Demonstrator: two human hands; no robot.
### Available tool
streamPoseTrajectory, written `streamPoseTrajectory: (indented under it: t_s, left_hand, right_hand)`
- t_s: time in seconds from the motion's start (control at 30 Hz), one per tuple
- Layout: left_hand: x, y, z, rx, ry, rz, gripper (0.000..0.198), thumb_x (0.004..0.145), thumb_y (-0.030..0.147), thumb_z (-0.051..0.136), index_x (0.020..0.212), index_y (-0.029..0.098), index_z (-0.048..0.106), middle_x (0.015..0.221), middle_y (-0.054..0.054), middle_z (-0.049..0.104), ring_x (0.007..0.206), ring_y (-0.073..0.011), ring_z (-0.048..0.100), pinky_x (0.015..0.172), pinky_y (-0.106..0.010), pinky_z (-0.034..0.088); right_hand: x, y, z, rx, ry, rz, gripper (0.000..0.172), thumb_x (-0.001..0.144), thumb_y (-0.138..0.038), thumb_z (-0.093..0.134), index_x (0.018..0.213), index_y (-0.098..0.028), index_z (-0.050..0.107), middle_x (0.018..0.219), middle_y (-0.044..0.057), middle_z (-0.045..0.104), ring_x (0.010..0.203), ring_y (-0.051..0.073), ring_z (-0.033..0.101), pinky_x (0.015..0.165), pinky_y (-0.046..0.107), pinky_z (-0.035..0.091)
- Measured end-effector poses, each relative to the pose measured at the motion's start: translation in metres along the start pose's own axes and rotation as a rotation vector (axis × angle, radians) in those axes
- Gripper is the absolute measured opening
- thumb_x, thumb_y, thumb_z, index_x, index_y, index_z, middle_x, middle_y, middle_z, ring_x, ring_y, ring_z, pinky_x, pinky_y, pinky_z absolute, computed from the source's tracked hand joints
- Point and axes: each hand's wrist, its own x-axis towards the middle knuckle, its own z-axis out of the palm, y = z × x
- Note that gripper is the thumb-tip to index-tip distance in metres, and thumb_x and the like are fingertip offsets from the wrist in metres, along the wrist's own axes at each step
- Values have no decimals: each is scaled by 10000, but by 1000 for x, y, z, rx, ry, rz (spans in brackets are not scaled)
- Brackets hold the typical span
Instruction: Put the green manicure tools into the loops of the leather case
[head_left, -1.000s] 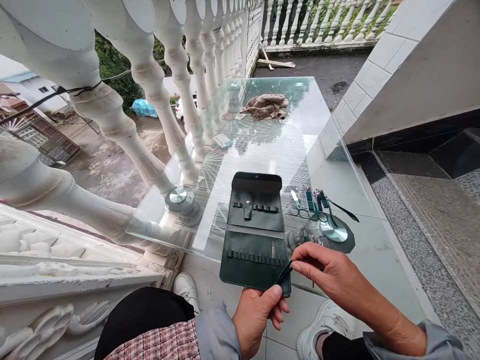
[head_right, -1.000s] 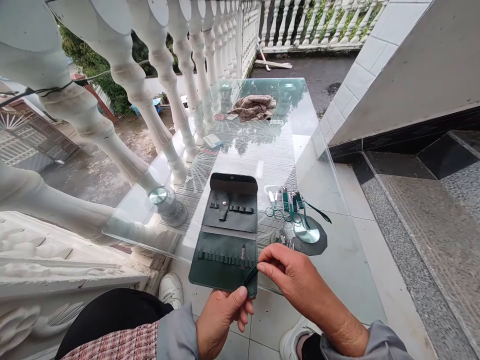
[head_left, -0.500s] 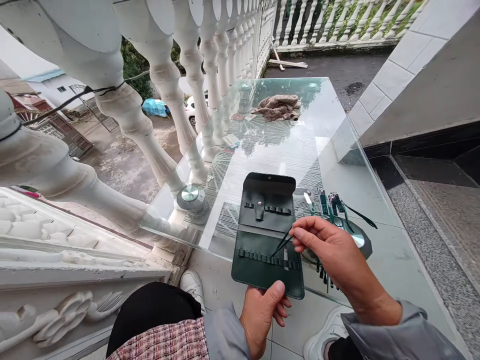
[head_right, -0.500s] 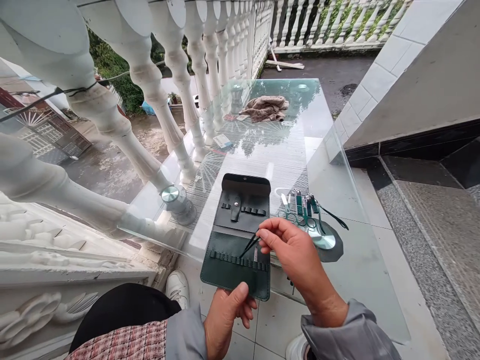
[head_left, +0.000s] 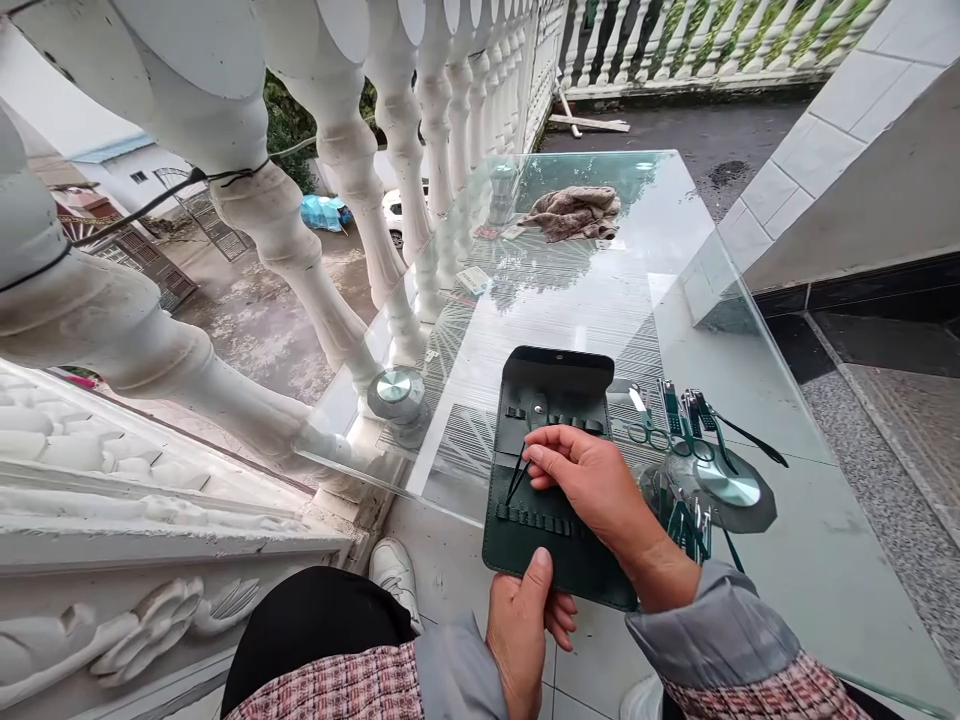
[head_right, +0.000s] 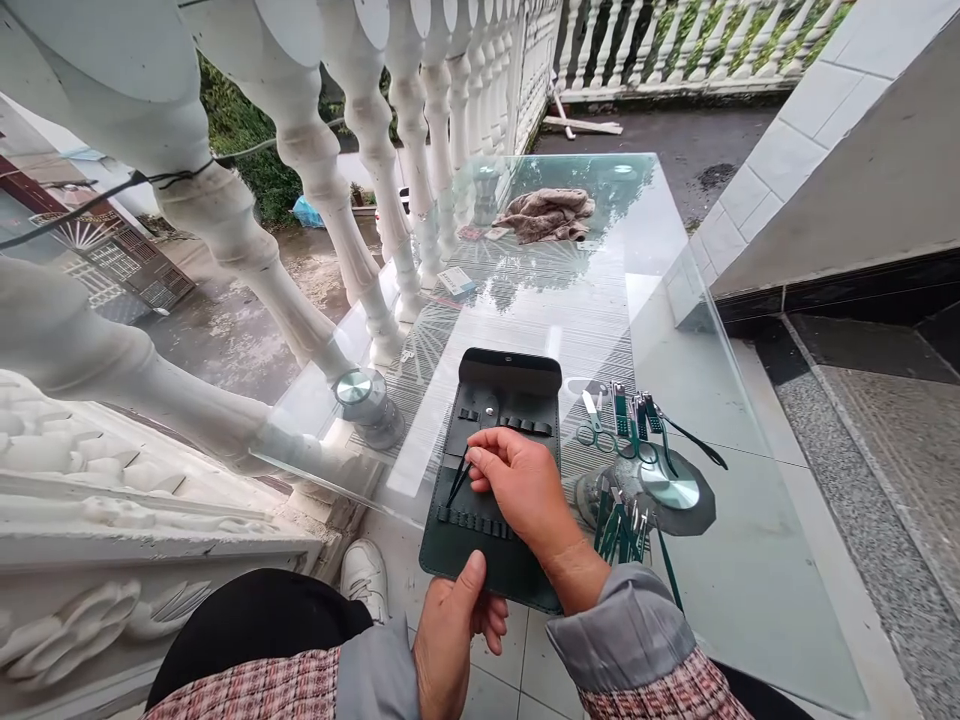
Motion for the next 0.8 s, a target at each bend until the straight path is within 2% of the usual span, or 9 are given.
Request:
streamPoseTrajectory:
  t_s: [0.23,0.4,0.5,0.6,0.8]
  left_hand:
    - [2,0,-1,8,9,-8,718,588,856,464,493,153,568,484,-47,528,417,-133,441,473,-291,334]
    - [1,0,-2,3,-29,11,706,617,842,458,494,156,571,477,-42,511,413,-133,427,467,-293,318]
    - [0,1,-2,11,-36,21,702,635,832,458,496,153,571,478,-42,509,413,-132,430,466,-291,316]
    - [0,0,-2,14,-38,28,695,644,824,459,518,151,574,482,-40,514,415,-130,433,464,-286,316]
    - [3,-8,-2,0,-46,23,702,657,810,471,514,133,587,497,-50,535,412,-121,435,456,-276,309]
  right_hand:
    - [1,6,2,-350,-66,-206,225,797,-312,510,892,-192,675,774,25,657,592,123,577,593,276,495]
    - [-3,8,3,-566,-100,-395,197,827,-265,489,864,-212,675,877,43,666,819,176,602,767,322,464]
    - [-5,8,4,-613,-130,-448,200,836,-251,478,865,-210,672,872,48,652,818,175,592,774,320,452]
    - [-6,5,3,-582,-164,-445,193,833,-256,488,860,-212,674,868,40,656,821,166,592,776,303,447]
    - [-6,2,0,-487,-139,-251,177,791,-347,557,747,-221,674,735,0,663,693,152,586,675,277,452]
